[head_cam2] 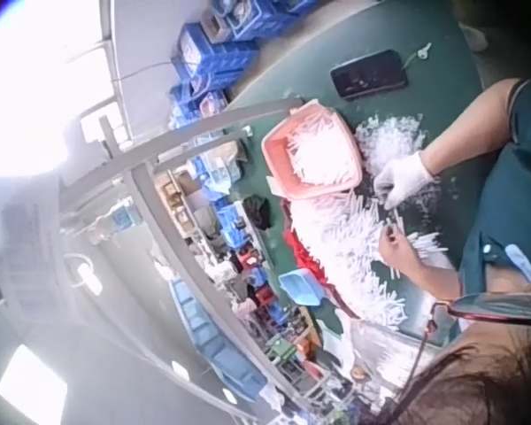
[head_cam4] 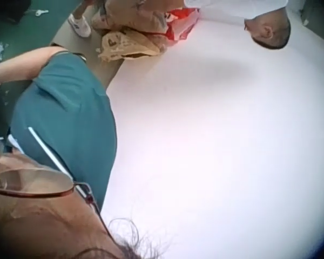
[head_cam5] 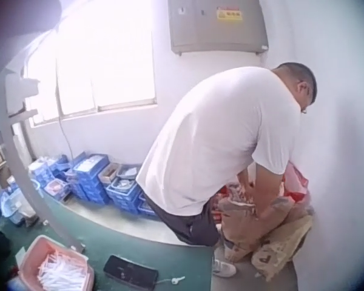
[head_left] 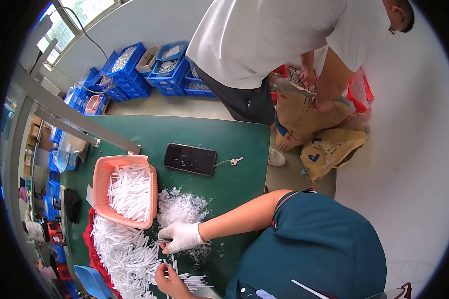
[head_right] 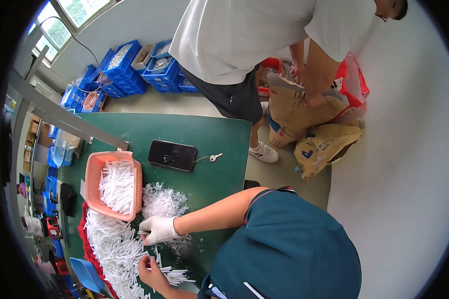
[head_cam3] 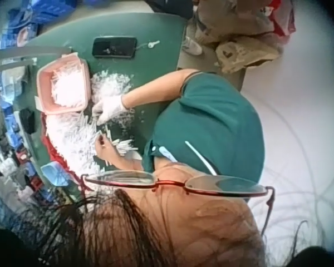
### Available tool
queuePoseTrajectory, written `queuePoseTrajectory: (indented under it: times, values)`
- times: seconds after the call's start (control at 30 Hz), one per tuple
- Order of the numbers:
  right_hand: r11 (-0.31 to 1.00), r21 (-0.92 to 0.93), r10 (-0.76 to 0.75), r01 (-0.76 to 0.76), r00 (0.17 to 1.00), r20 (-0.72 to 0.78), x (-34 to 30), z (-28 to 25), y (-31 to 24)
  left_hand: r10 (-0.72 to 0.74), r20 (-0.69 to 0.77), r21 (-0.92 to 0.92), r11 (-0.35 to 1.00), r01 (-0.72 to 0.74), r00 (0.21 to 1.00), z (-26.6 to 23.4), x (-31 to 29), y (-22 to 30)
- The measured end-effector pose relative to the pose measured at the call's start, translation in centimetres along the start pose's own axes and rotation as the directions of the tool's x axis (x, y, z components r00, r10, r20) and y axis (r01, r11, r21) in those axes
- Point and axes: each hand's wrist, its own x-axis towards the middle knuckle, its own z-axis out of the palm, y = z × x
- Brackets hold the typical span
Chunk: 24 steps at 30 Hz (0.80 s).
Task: The person trims white plastic tubes by shaving them with a handheld cutter and places the trimmed tubes into a basket.
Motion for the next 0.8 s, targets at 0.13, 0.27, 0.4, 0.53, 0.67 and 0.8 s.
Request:
queuePoseTrajectory:
  times: [0.13,0.27,0.4,0.53,0.67,0.8]
  values:
    - [0.989,-0.119,-0.087,0.089,0.996,0.018,-0.5,0.4,-0.3,-0.009,0.038,-0.217,0.976,0.017,0.999,0.1,-0.5,1.7]
    - [0.975,-0.186,-0.122,0.119,0.993,-0.005,-1.0,0.5,-0.9,-0.015,0.061,-0.321,0.946,0.033,0.998,0.5,-0.9,2.2]
    - [0.976,-0.186,-0.119,0.111,0.992,-0.030,-1.2,0.4,-1.2,0.006,0.073,-0.325,0.945,0.018,0.997,0.8,-0.9,2.0]
    - [0.970,-0.221,-0.101,0.102,0.995,0.015,-1.1,0.6,-1.8,-0.017,0.070,-0.335,0.941,0.039,0.997,0.4,-0.9,2.9]
    - [0.956,-0.280,-0.100,0.084,0.994,-0.043,-1.3,0.2,-1.5,0.014,0.039,-0.297,0.955,-0.001,0.999,0.9,-1.0,3.0]
    - [0.962,-0.267,-0.069,0.056,0.997,-0.038,-0.8,0.4,-0.9,-0.020,0.038,-0.134,0.991,0.025,0.999,-0.1,-1.4,5.4]
